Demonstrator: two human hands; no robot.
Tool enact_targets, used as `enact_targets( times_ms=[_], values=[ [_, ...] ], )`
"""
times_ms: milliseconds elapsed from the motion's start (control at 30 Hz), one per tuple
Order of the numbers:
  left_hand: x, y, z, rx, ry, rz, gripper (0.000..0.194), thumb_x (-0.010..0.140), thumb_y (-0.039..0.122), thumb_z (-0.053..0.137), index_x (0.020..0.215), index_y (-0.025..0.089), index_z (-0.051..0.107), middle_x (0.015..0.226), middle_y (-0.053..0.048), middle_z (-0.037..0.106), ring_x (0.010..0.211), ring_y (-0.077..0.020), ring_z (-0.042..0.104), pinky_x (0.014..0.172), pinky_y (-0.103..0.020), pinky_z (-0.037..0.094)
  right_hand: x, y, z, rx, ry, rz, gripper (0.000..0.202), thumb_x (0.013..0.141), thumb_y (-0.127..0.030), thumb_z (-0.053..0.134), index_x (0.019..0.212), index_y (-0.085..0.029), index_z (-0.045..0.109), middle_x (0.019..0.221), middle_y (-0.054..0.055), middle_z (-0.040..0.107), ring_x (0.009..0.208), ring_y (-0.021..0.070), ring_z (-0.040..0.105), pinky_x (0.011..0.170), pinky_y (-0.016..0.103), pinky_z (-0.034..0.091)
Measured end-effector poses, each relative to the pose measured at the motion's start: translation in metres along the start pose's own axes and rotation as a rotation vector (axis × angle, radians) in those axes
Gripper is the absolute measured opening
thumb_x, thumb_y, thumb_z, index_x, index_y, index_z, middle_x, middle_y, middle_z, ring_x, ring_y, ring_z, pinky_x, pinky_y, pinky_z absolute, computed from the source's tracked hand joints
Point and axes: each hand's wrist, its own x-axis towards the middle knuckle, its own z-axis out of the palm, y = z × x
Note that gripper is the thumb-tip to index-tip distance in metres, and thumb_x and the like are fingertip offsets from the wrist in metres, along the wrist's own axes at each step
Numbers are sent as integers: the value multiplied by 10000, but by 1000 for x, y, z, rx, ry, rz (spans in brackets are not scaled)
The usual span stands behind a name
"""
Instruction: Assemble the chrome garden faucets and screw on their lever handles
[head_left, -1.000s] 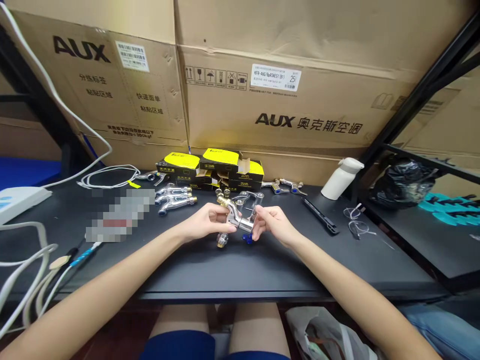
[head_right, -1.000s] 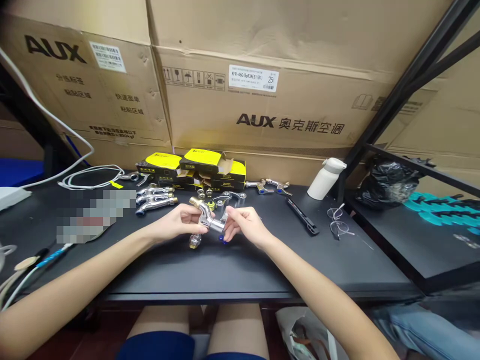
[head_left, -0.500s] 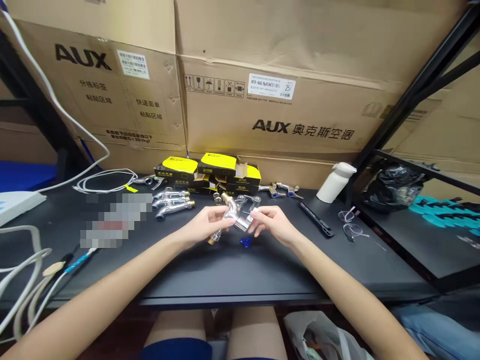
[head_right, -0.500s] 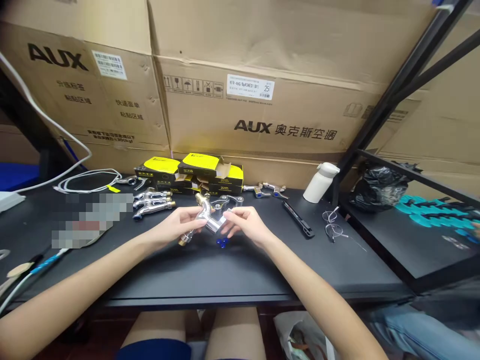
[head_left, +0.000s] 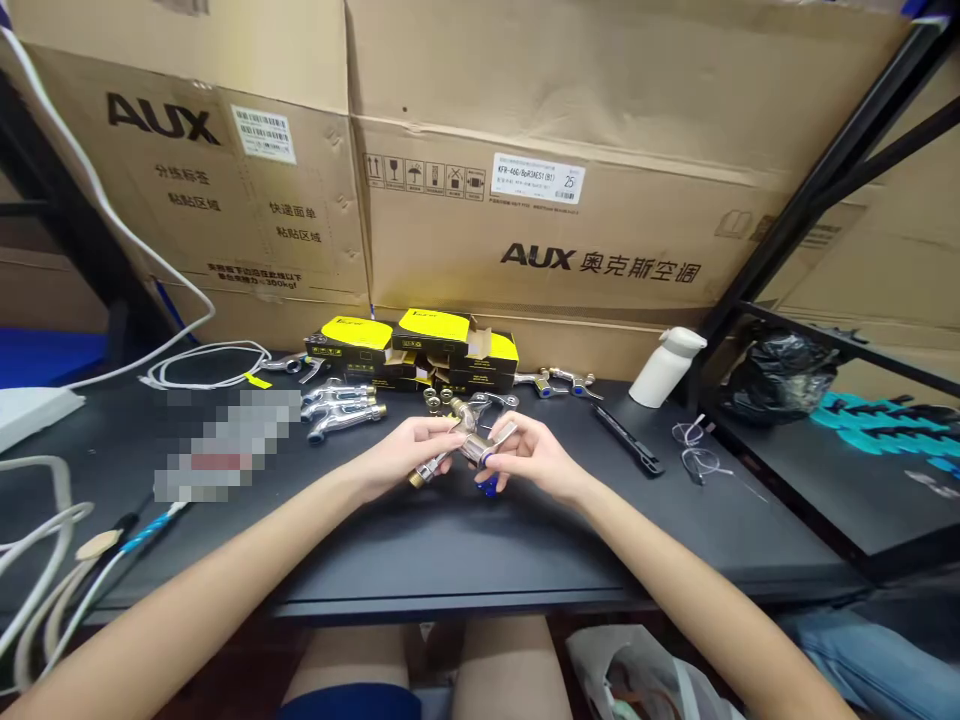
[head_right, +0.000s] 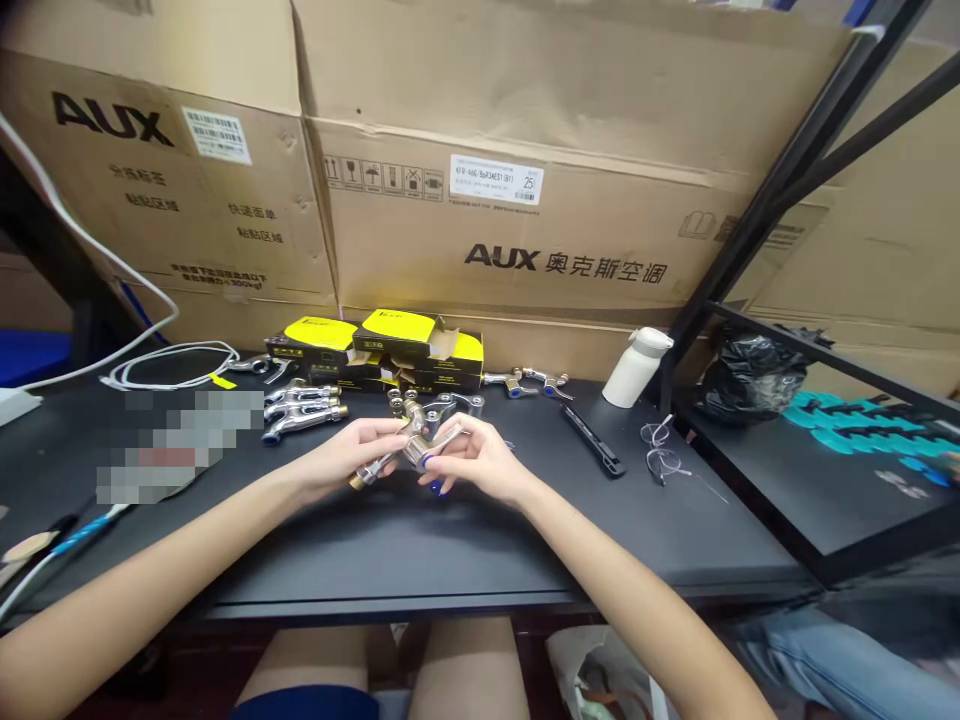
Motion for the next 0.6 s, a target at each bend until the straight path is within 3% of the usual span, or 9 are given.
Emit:
enact_targets(
  times_ms=[100, 267, 400, 500, 600],
  values=[
    [0, -1, -3, 4, -4, -7, 304, 754, 427, 666, 872, 147, 668, 689, 3, 588, 559, -78, 469, 511, -203, 332, -1, 1, 0, -45, 37, -20, 357, 653, -278, 800, 853, -192, 517, 781, 13, 696, 736, 206, 707, 546, 265, 560],
    [2, -5, 0, 11, 152, 42, 347, 682, 357, 751, 927, 148, 625, 840, -40, 657, 649, -108, 543, 593, -232, 405, -2, 1, -2, -147, 79, -14, 395, 600, -270, 827, 851, -193, 532, 772, -6, 671, 664, 162, 676, 583, 286, 573],
    [2, -4, 4, 7, 177, 68, 371, 657, 325, 776, 942, 155, 608, 859, -41, 676, 722, -142, 598, 664, -266, 461, -1, 6, -1, -168, 88, 6, 366, 608, -303, 819, 815, -181, 542, 763, -3, 675, 623, 161, 678, 581, 296, 567],
    [0, 1, 4, -48, 188, 124, 376, 714, 360, 728, 1016, 161, 627, 996, -63, 669, 856, -177, 627, 760, -304, 499, 3, 10, -3, -110, 126, -4, 359, 600, -304, 825, 773, -173, 539, 759, 11, 699, 650, 169, 692, 633, 306, 565],
    [0, 5, 1, -137, 245, 174, 409, 788, 416, 637, 1117, 179, 589, 1160, -92, 616, 966, -210, 624, 789, -335, 520, 9, 5, -21, -7, 216, -57, 358, 605, -292, 829, 749, -180, 521, 774, 19, 715, 727, 190, 711, 668, 300, 567]
  ],
)
